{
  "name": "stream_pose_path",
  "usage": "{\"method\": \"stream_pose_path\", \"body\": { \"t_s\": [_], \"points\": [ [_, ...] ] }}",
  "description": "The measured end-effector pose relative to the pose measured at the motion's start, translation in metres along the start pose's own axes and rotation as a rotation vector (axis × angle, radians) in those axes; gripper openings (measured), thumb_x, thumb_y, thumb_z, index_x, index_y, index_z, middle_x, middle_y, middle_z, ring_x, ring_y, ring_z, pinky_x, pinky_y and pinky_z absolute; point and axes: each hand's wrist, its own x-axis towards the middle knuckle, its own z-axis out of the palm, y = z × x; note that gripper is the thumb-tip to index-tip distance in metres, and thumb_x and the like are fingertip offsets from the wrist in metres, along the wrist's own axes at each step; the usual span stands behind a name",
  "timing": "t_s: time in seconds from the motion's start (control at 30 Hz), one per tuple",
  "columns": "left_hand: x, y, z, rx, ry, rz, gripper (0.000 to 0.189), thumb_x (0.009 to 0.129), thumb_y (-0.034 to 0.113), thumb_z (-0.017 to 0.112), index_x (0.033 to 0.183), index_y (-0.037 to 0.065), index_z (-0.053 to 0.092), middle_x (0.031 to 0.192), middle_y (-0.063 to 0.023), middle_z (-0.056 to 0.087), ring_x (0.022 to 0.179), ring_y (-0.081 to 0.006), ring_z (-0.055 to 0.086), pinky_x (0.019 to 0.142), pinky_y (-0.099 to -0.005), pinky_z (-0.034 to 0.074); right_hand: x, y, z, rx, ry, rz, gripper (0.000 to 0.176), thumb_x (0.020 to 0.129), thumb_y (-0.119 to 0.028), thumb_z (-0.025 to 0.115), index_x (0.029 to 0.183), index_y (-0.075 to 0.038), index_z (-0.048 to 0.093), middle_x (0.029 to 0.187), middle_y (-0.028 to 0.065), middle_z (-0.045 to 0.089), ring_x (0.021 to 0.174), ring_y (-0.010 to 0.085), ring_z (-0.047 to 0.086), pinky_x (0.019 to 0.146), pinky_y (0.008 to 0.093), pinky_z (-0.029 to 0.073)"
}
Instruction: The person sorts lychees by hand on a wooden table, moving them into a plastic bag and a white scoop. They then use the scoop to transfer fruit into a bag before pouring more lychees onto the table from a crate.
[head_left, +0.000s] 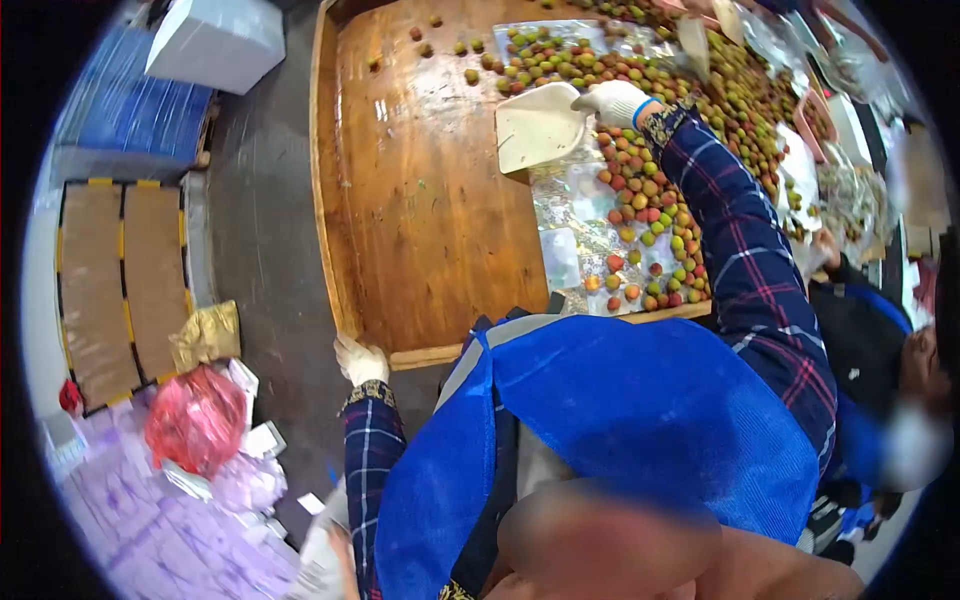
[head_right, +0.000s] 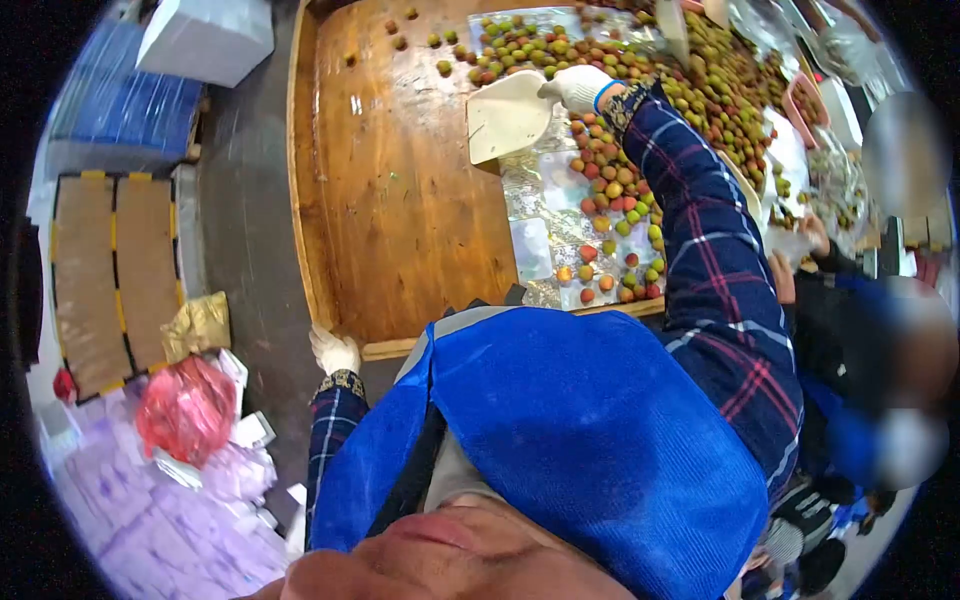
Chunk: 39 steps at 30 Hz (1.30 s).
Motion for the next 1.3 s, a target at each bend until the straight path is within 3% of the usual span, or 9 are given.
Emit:
{"method": "stream_pose_path", "body": {
  "t_s": [0.2,0.53,0.6,0.73,0.8,0.87,0.97,1.23,1.3],
  "points": [
    [-0.003,0.006,-0.013,-0.053,0.049,0.022,0.085,0.086,0.015,0.074,0.160,0.002,0.035,0.154,-0.0292,0.049,0.140,-0.0497,0.051,0.117,-0.0607,0.043,0.060,-0.059,-0.003,-0.001,-0.001,-0.065,0.045,0.097,-0.010,0.061,0.137,-0.024,0.075,0.114,0.0180,0.080,0.104,0.0389,0.077,0.091,0.0499,0.060],
    [0.001,-0.015,0.006,-0.147,0.143,0.062,0.085,0.083,0.015,0.070,0.161,0.002,0.038,0.155,-0.0260,0.048,0.143,-0.0524,0.043,0.120,-0.0668,0.034,0.226,-0.162,-0.005,0.010,-0.052,-0.154,0.050,0.093,-0.008,0.067,0.142,-0.019,0.072,0.127,0.0178,0.077,0.117,0.0391,0.074,0.100,0.0503,0.058],
    [-0.003,-0.007,-0.007,-0.089,0.166,0.093,0.088,0.085,0.013,0.071,0.163,0.000,0.033,0.157,-0.0315,0.046,0.141,-0.0541,0.046,0.119,-0.0647,0.038,0.254,-0.179,-0.004,0.019,-0.035,-0.198,0.048,0.095,-0.010,0.066,0.141,-0.019,0.072,0.128,0.0177,0.077,0.118,0.0393,0.073,0.102,0.0501,0.057],
    [-0.001,-0.001,-0.006,-0.101,0.147,0.033,0.088,0.085,0.013,0.071,0.163,0.003,0.034,0.159,-0.0269,0.045,0.144,-0.0531,0.044,0.118,-0.0649,0.038,0.279,-0.251,-0.050,0.081,0.035,-0.302,0.033,0.099,-0.015,0.064,0.130,-0.011,0.075,0.132,0.0213,0.072,0.128,0.0418,0.065,0.106,0.0483,0.055],
    [0.003,0.002,-0.006,-0.084,0.202,0.027,0.084,0.083,0.011,0.069,0.161,0.004,0.039,0.158,-0.0254,0.049,0.140,-0.0482,0.050,0.117,-0.0634,0.039,0.297,-0.264,-0.046,0.172,0.037,-0.149,0.031,0.098,-0.016,0.065,0.127,-0.008,0.075,0.129,0.0223,0.073,0.125,0.0434,0.065,0.105,0.0487,0.055],
    [-0.001,0.000,-0.008,-0.100,0.187,0.026,0.084,0.083,0.011,0.069,0.162,0.005,0.039,0.158,-0.0251,0.049,0.141,-0.0475,0.050,0.117,-0.0626,0.039,0.291,-0.254,-0.044,0.169,0.043,-0.273,0.033,0.098,-0.019,0.065,0.129,-0.012,0.075,0.126,0.0220,0.074,0.122,0.0422,0.067,0.104,0.0482,0.056],
    [0.002,0.001,-0.006,-0.131,0.178,0.002,0.086,0.083,0.012,0.070,0.162,0.006,0.038,0.158,-0.0241,0.048,0.141,-0.0466,0.050,0.117,-0.0626,0.040,0.306,-0.228,0.020,0.047,0.164,-0.259,0.038,0.100,-0.021,0.065,0.136,-0.029,0.073,0.113,0.0163,0.077,0.106,0.0395,0.074,0.091,0.0514,0.059],
    [0.001,-0.001,0.001,-0.131,0.152,-0.010,0.088,0.081,0.013,0.073,0.162,0.006,0.039,0.159,-0.0237,0.048,0.141,-0.0454,0.050,0.116,-0.0614,0.040,0.253,-0.261,-0.075,-0.098,0.225,-0.280,0.041,0.097,-0.014,0.067,0.135,-0.029,0.074,0.103,0.0141,0.074,0.100,0.0373,0.074,0.085,0.0503,0.059],
    [0.001,0.001,-0.009,-0.160,0.160,0.012,0.085,0.083,0.010,0.073,0.161,0.007,0.038,0.156,-0.0247,0.049,0.142,-0.0462,0.049,0.116,-0.0604,0.040,0.251,-0.270,-0.099,-0.045,0.458,-0.424,0.041,0.095,-0.012,0.068,0.133,-0.027,0.073,0.098,0.0138,0.072,0.093,0.0369,0.074,0.080,0.0501,0.059]
  ]
}}
